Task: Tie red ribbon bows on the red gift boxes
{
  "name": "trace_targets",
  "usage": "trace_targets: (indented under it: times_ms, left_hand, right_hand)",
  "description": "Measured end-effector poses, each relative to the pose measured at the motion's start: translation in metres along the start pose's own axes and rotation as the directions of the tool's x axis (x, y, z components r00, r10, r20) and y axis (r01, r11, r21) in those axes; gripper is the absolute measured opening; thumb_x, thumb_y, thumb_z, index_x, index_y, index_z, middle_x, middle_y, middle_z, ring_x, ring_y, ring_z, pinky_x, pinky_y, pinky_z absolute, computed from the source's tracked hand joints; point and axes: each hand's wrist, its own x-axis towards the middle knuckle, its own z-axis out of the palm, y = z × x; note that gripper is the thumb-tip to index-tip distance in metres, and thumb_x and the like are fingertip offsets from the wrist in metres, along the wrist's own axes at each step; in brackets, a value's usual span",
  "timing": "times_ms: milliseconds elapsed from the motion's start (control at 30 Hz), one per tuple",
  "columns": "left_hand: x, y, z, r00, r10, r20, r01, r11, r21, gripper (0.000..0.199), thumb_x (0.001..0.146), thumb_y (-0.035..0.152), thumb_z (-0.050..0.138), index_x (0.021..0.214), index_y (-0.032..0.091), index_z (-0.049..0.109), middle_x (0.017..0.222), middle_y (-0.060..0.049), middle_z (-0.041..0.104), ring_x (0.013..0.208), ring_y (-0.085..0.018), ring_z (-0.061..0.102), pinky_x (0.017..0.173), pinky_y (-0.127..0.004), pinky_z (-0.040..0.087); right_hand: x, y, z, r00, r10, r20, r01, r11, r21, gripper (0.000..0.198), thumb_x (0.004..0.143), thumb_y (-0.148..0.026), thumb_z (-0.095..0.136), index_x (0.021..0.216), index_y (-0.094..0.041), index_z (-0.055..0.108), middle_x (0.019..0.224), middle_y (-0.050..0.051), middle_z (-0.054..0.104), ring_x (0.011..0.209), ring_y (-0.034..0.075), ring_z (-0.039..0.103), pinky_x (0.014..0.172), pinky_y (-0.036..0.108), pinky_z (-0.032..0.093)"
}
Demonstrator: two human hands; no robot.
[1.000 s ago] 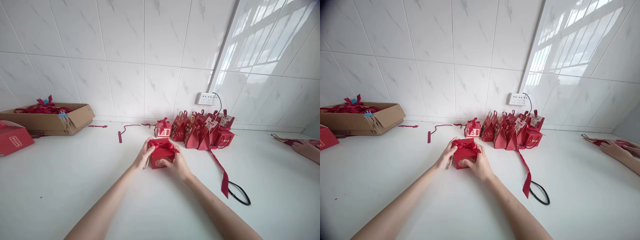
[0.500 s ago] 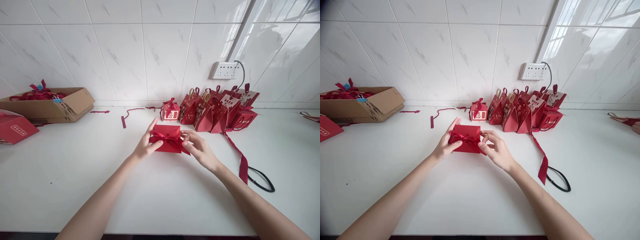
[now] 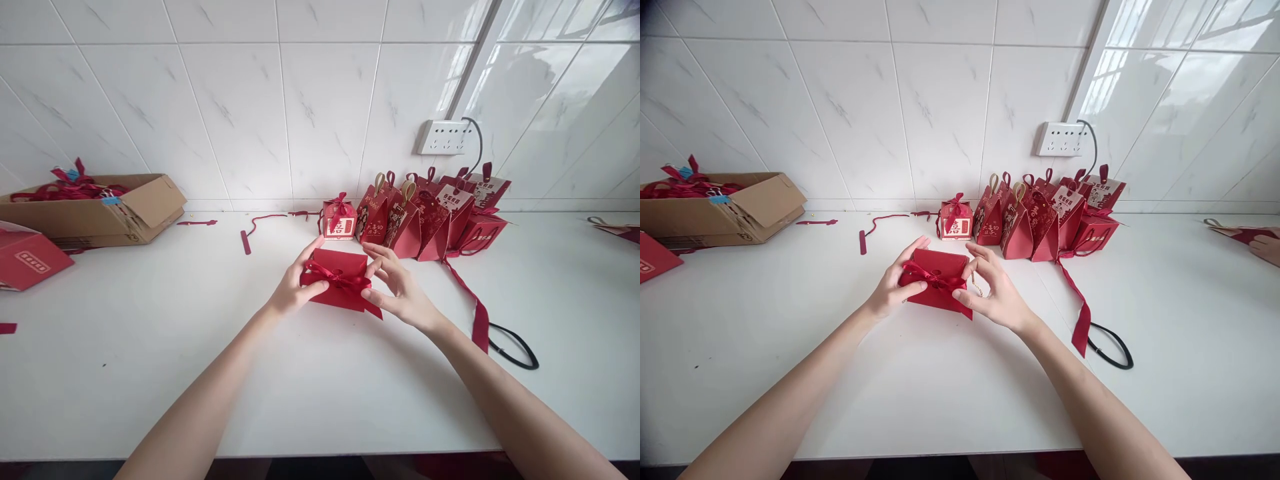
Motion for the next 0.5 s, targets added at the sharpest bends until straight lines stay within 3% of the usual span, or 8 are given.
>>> trace_targets:
  times_ms: [133,233,300,367,433,500]
  left_hand:
    - [0.000,0.005,0.003,0.999,-0.041,-0.027,0.044,0.993,0.110,0.074,0.078,0.028,0.057,0.144,0.027,0.024,0.140,-0.004,0.044,0.131,-0.024,0.038,0.110,-0.035,0.029]
    - [-0.001,0.007,0.006,0.979,-0.090,-0.182,0.136,0.957,0.256,0.065,0.078,0.033,0.058,0.137,0.025,0.033,0.127,-0.006,0.051,0.117,-0.023,0.049,0.098,-0.035,0.040]
    - [-0.001,0.008,0.008,0.946,-0.122,-0.300,0.226,0.911,0.344,0.050,0.076,0.040,0.060,0.120,0.023,0.045,0.113,-0.007,0.055,0.106,-0.024,0.054,0.087,-0.037,0.044]
    - [-0.001,0.009,0.009,0.935,-0.104,-0.339,0.254,0.864,0.435,0.031,0.074,0.042,0.061,0.095,0.021,0.052,0.100,-0.006,0.056,0.097,-0.024,0.054,0.084,-0.038,0.044]
    - [-0.001,0.013,0.009,0.947,-0.014,-0.320,0.192,0.824,0.533,0.020,0.075,0.038,0.060,0.076,0.020,0.050,0.092,-0.004,0.053,0.092,-0.022,0.053,0.086,-0.040,0.041]
    - [-0.001,0.017,0.008,0.964,0.061,-0.258,0.105,0.806,0.582,0.023,0.079,0.034,0.054,0.065,0.019,0.045,0.081,-0.002,0.050,0.084,-0.020,0.051,0.082,-0.037,0.040]
  right_hand:
    - [0.002,0.000,0.005,0.996,0.063,-0.069,-0.058,0.995,0.082,0.027,0.082,-0.043,0.060,0.069,-0.021,0.055,0.136,0.008,0.045,0.129,0.027,0.041,0.098,0.044,0.043]
    - [0.004,-0.002,0.004,0.983,0.114,-0.142,-0.104,0.992,0.071,0.028,0.080,-0.045,0.061,0.067,-0.020,0.057,0.130,0.009,0.051,0.114,0.026,0.053,0.092,0.044,0.047]
    - [0.004,-0.002,0.003,0.972,0.150,-0.181,-0.141,0.988,0.059,0.029,0.079,-0.045,0.061,0.066,-0.020,0.058,0.125,0.009,0.055,0.108,0.025,0.057,0.090,0.043,0.047]
    - [0.005,-0.001,0.002,0.965,0.158,-0.209,-0.148,0.987,0.062,0.029,0.079,-0.045,0.061,0.066,-0.020,0.058,0.121,0.009,0.057,0.109,0.025,0.056,0.092,0.042,0.046]
    - [0.006,0.001,0.001,0.962,0.153,-0.227,-0.142,0.988,0.065,0.028,0.080,-0.045,0.060,0.067,-0.021,0.057,0.121,0.008,0.057,0.112,0.025,0.054,0.095,0.042,0.043]
    - [0.007,0.004,0.001,0.958,0.157,-0.239,-0.143,0.987,0.073,0.028,0.079,-0.046,0.060,0.067,-0.021,0.055,0.121,0.008,0.057,0.112,0.025,0.054,0.094,0.041,0.043]
